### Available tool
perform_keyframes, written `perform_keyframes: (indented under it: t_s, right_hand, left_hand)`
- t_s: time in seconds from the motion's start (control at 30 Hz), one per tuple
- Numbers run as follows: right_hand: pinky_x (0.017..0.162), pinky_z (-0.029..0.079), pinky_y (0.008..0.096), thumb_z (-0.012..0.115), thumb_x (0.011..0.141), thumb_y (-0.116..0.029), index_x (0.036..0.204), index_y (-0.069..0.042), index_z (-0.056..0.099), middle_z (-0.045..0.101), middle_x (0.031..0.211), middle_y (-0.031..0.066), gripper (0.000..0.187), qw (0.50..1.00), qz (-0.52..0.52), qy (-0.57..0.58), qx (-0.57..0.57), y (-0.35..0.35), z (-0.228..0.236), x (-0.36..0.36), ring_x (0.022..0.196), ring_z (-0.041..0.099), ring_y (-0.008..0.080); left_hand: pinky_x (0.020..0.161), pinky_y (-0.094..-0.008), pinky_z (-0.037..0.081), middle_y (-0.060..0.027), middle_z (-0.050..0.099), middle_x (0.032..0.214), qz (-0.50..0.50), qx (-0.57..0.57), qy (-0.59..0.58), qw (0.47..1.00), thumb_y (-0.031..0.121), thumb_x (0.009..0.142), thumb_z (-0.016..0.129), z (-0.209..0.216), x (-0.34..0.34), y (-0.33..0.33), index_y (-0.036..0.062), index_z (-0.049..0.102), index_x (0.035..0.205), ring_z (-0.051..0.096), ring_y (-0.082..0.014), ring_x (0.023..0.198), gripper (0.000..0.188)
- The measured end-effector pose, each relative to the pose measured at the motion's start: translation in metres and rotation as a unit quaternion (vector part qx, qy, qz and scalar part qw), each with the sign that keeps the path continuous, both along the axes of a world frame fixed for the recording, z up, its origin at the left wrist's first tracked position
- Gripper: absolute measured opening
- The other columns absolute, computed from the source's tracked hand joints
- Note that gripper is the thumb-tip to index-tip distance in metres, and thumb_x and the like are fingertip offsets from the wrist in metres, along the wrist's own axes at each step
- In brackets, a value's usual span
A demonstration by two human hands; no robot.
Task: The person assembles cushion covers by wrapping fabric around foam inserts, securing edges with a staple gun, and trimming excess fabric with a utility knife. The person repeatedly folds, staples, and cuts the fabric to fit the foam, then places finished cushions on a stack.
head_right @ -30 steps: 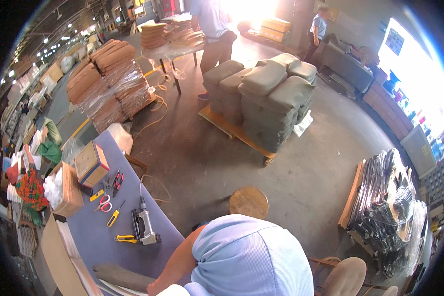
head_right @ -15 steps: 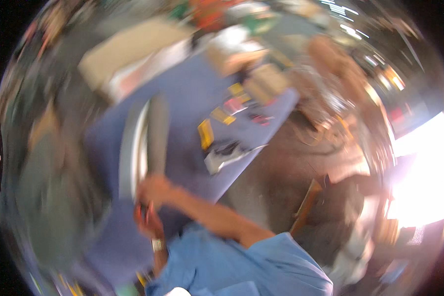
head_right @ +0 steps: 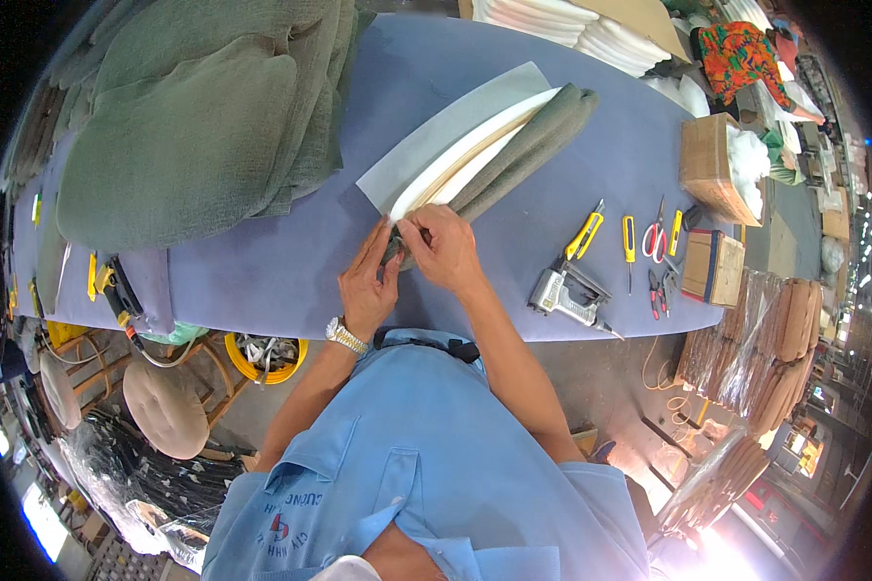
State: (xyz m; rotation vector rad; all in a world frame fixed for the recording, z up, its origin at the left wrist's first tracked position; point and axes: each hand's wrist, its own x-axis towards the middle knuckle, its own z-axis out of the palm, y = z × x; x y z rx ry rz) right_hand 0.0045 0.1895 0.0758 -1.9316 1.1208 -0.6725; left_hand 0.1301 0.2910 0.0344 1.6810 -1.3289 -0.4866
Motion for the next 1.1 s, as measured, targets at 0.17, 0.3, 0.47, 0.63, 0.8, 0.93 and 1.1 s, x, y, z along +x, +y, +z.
perform_keyframes:
  t_s: [0.17, 0.3, 0.47, 0.63, 0.8, 0.93, 1.1]
  right_hand:
    - [0.062, 0.044, 0.0457, 0.068, 0.095, -0.025, 0.074, -0.002, 0.06, 0.059, 0.071, 0.0156, 0.032, 1.0, 0.0, 0.022, -0.016, 0.004, -0.012, -0.003, 0.069, 0.056, 0.0365]
    - [0.061, 0.045, 0.046, 0.067, 0.096, -0.022, 0.072, -0.003, 0.06, 0.059, 0.069, 0.0154, 0.031, 0.999, 0.0, 0.002, -0.032, 0.006, -0.012, -0.011, 0.066, 0.057, 0.035]
    - [0.061, 0.047, 0.0435, 0.071, 0.094, -0.021, 0.071, -0.004, 0.06, 0.059, 0.069, 0.013, 0.03, 0.998, -0.027, -0.034, -0.055, 0.009, -0.022, -0.014, 0.067, 0.058, 0.0327]
    - [0.062, 0.048, 0.0421, 0.072, 0.093, -0.019, 0.075, -0.003, 0.062, 0.06, 0.072, 0.0132, 0.026, 0.994, -0.012, -0.067, -0.088, 0.008, -0.025, -0.016, 0.068, 0.06, 0.0319]
    - [0.066, 0.05, 0.0407, 0.07, 0.094, -0.018, 0.084, -0.002, 0.068, 0.063, 0.077, 0.0139, 0.019, 0.993, 0.014, -0.083, -0.081, 0.007, -0.039, -0.025, 0.072, 0.063, 0.0306]
    - [0.072, 0.052, 0.0425, 0.068, 0.093, -0.022, 0.089, -0.003, 0.069, 0.065, 0.083, 0.0162, 0.019, 0.997, 0.004, -0.047, -0.061, 0.002, -0.058, -0.032, 0.079, 0.065, 0.0337]
    - [0.076, 0.049, 0.0456, 0.069, 0.09, -0.029, 0.091, -0.003, 0.068, 0.065, 0.088, 0.0208, 0.026, 0.994, -0.01, -0.112, 0.012, 0.029, -0.015, -0.027, 0.086, 0.063, 0.0375]
  left_hand:
    - [0.086, -0.0384, 0.061, -0.0117, 0.06, 0.145, -0.011, 0.004, -0.044, 0.999, 0.013, 0.097, 0.064, -0.003, -0.001, 0.004, 0.0144, 0.06, 0.143, 0.067, -0.0293, 0.121, 0.047]
    - [0.108, -0.0377, 0.049, -0.0157, 0.06, 0.145, -0.042, 0.068, 0.062, 0.995, 0.022, 0.099, 0.066, 0.011, 0.002, 0.008, 0.0112, 0.057, 0.146, 0.06, -0.0301, 0.132, 0.049]
    - [0.104, -0.0331, 0.049, -0.0262, 0.054, 0.147, 0.021, 0.106, 0.27, 0.957, 0.046, 0.103, 0.058, -0.011, -0.014, 0.007, -0.0004, 0.042, 0.153, 0.058, -0.03, 0.133, 0.07]
    - [0.089, -0.034, 0.056, -0.0203, 0.06, 0.139, 0.057, 0.236, 0.375, 0.895, 0.064, 0.098, 0.055, 0.004, -0.023, -0.006, 0.0033, 0.035, 0.157, 0.059, -0.0218, 0.126, 0.088]
    - [0.066, -0.0312, 0.057, -0.0158, 0.071, 0.11, 0.068, 0.258, 0.356, 0.895, 0.057, 0.096, 0.063, -0.021, -0.027, -0.016, 0.0051, 0.043, 0.153, 0.07, -0.0184, 0.082, 0.08]
    - [0.111, -0.041, 0.041, -0.0233, 0.056, 0.14, 0.026, 0.119, 0.307, 0.944, 0.054, 0.102, 0.058, -0.086, -0.034, -0.027, -0.0025, 0.048, 0.146, 0.053, -0.0353, 0.129, 0.072]
    - [0.091, -0.0351, 0.049, -0.0132, 0.069, 0.115, -0.012, 0.007, 0.455, 0.89, 0.038, 0.106, 0.058, 0.017, -0.037, -0.003, -0.0042, 0.061, 0.128, 0.063, -0.0229, 0.102, 0.047]
